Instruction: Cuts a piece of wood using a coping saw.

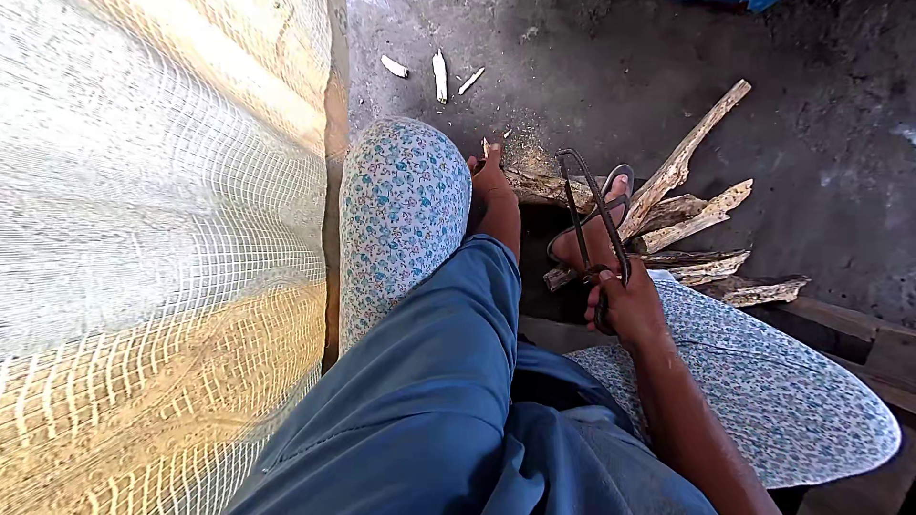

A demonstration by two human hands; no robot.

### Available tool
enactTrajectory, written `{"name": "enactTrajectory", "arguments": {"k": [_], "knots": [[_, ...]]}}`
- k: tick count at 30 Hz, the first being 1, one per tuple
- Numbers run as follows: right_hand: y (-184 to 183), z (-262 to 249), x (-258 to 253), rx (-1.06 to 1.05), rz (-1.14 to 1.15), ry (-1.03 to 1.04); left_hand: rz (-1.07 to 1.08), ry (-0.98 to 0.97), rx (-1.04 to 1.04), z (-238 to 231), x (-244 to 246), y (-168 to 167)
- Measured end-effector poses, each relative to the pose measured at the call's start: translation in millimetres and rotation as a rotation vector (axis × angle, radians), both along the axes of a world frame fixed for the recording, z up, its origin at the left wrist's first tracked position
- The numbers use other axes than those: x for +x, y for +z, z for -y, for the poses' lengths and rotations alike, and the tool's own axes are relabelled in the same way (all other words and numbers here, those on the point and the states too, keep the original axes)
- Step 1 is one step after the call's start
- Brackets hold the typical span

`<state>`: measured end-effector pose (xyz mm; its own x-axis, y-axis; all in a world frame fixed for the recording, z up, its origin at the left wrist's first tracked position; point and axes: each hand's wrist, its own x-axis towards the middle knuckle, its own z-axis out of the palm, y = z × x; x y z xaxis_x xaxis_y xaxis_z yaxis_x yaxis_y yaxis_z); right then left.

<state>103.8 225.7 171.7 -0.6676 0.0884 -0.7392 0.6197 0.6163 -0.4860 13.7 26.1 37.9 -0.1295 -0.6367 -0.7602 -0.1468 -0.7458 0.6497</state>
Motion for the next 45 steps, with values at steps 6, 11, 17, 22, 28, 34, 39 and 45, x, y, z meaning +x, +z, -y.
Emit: {"name": "enactTrajectory", "arguments": {"k": [6,11,17,22,28,34,39,45], "knots": [[32,-22,17,0.052,-0.006,0.051,-0.293,-0.023,0.068,0,-4,-46],[30,-12,-8,0.045,0.067,0.019,-0.411,-0.035,0.081,1,-3,-57],[-46,26,-80,0.13,-0.009,0.116,-0.41,-0.065,0.048,-3,-11,-48],[-93,36,-70,0.077,-0.145,0.105,-0.286,-0.052,0.02,-7,-18,-31],[-33,11,-42,-0.012,0.007,0.067,-0.248,-0.022,-0.018,-4,-19,-37],[-3,-1,-35,0.022,0.083,0.035,-0.446,-0.079,0.04,9,-13,-61],[-83,46,-103,0.123,-0.013,0.151,-0.413,-0.08,0.066,11,-14,-57],[-100,21,-76,-0.075,-0.083,0.071,-0.262,-0.071,-0.014,-3,-27,-39]]}}
